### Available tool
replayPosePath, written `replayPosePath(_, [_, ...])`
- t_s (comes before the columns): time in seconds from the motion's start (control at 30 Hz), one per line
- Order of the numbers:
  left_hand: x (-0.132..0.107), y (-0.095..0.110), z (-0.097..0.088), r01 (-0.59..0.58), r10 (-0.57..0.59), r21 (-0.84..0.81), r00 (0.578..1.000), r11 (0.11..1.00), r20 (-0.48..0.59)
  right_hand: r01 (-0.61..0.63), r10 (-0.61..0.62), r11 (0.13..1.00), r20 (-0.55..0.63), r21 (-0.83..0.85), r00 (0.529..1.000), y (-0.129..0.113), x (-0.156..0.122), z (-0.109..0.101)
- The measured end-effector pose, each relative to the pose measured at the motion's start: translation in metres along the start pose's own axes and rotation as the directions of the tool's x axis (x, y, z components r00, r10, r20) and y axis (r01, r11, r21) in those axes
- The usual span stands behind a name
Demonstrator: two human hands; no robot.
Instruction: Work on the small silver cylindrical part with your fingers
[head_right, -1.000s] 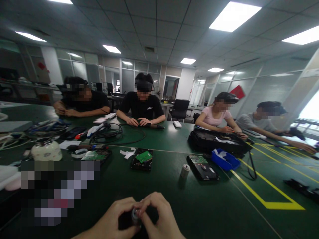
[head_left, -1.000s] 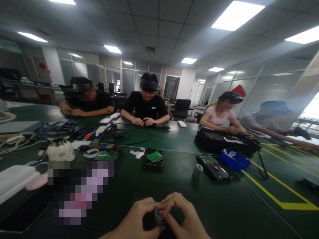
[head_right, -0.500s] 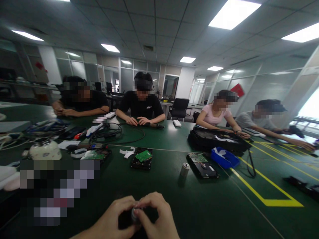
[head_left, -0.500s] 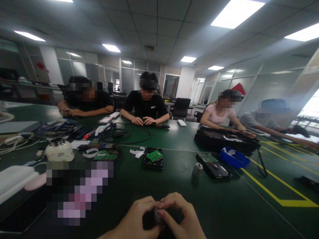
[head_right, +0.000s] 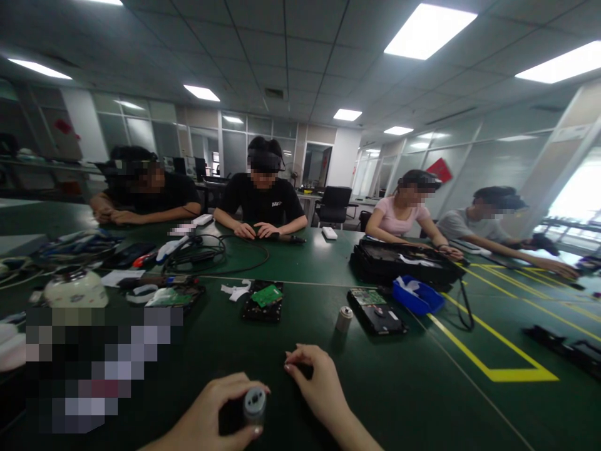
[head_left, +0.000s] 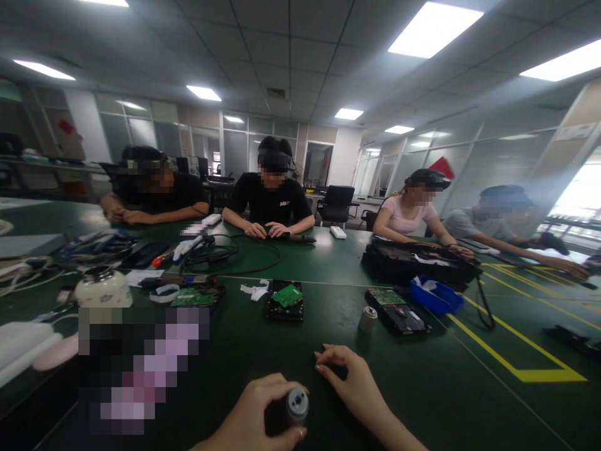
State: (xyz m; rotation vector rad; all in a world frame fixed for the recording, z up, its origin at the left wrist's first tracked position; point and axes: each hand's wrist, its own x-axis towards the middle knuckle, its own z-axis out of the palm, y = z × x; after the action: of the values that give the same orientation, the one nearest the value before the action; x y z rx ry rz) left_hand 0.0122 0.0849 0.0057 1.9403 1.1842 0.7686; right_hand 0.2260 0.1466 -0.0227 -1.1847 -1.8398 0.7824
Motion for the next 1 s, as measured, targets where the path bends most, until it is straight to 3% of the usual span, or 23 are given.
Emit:
replayPosePath(0.2, [0.001, -0.004, 0.002, 0.066, -0.067, -0.122, 0.998, 0.990, 0.001, 0.005, -0.006, 0.999, 0.013, 0.044, 1.000, -0.010, 0.000, -0.001])
replayPosePath(0.43, [0.003, -0.010, 0.005, 0.074, -0.076, -0.137, 0.997, 0.988, -0.011, 0.075, -0.088, 0.962, 0.040, 0.262, 0.995, -0.058, -0.013, 0.005])
replayPosePath(0.7, [0.003, -0.009, 0.007, 0.058, -0.061, -0.137, 0.998, 0.989, -0.016, 0.149, -0.157, 0.986, 0.123, 0.075, 0.980, -0.068, -0.026, 0.014])
replayPosePath(0.83, [0.003, -0.009, 0.006, 0.055, -0.057, -0.154, 0.998, 0.987, -0.007, 0.139, -0.139, 0.990, 0.013, 0.035, 0.990, -0.066, -0.025, 0.014])
replayPosePath(1.0, [0.002, -0.007, 0.004, 0.074, -0.075, -0.143, 0.997, 0.987, -0.004, 0.118, -0.104, 0.984, -0.104, 0.135, 0.989, -0.063, -0.023, 0.013])
